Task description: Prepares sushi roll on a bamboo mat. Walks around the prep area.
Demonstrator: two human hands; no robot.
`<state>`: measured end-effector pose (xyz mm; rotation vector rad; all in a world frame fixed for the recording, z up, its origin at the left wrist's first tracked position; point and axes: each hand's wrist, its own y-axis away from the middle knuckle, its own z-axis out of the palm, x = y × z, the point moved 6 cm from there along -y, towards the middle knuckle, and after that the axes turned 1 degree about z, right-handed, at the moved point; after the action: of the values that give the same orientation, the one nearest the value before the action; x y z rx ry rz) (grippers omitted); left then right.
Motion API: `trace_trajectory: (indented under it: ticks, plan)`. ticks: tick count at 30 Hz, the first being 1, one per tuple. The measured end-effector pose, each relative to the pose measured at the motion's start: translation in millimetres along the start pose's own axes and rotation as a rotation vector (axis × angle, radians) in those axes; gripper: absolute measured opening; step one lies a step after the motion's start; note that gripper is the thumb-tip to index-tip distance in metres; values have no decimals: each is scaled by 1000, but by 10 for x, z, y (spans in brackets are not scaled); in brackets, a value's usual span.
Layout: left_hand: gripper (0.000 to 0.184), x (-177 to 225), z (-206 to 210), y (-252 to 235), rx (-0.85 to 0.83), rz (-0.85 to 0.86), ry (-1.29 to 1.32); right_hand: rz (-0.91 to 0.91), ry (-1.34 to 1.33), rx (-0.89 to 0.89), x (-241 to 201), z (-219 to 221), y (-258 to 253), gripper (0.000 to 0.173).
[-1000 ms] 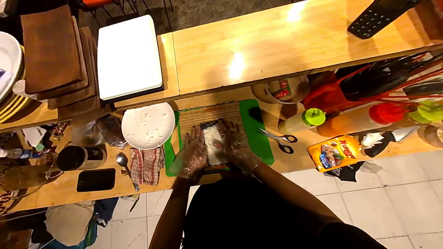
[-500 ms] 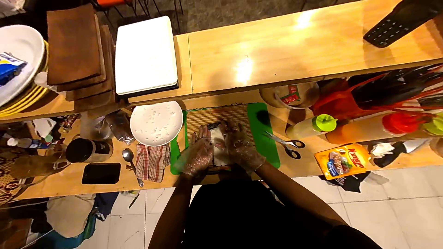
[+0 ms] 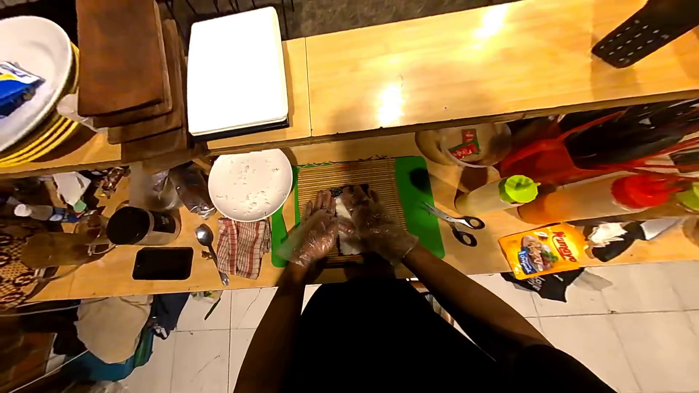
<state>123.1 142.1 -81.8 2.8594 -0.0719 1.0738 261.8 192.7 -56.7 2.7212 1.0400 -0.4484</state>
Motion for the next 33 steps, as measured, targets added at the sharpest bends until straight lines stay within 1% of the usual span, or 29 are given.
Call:
trace_trajectory:
  ticks: [3,5,7,9,11,12,14,16,18,20,22,24,28,30,33]
  plan:
    - [58,13,-26,-16,-30,-7,-9,-6,-5,-32,-50,-64,-35,75]
    - [53,16,-23,24,3,-12,-25,-40,-23,0,-94,-6,-30,71]
    - [55,43,-40,22,-52,-10,-32,-63,-23,-27,-108,-17,-50,71]
    - [57,39,-54,32,-61,14,-12,-49,-29,-26,-73,-42,-6,74]
    - [57,46,-108,32,-60,42,-4,39,-93,1,11,-159,130,74]
    - [57,44,-127,57,-48,68,-18,109,-133,35,81,-237,244,70]
    - [57,29,-172,148,-8,94,-51,244,-216,203,340,-298,588,62]
    - [58,-4,-212,335,31,92,-108,397,-324,243,565,-291,1003,61]
    - [59,-76,-245,506,64,75,-127,449,-346,292,701,-237,1316,57]
    - [62,-123,-224,639,122,70,-109,407,-359,374,734,-188,1499,55]
    - [64,-110,-171,761,148,68,-114,389,-373,356,723,-124,1530,55]
    - [64,-49,-110,832,119,29,-151,352,-360,320,683,-101,1428,54]
    - [67,90,47,813,79,-73,-282,256,-281,277,585,-36,1189,55]
    - [67,120,137,817,84,-79,-319,249,-245,252,530,24,1132,59]
    - [70,144,223,735,93,-61,-302,225,-200,253,455,89,1052,65]
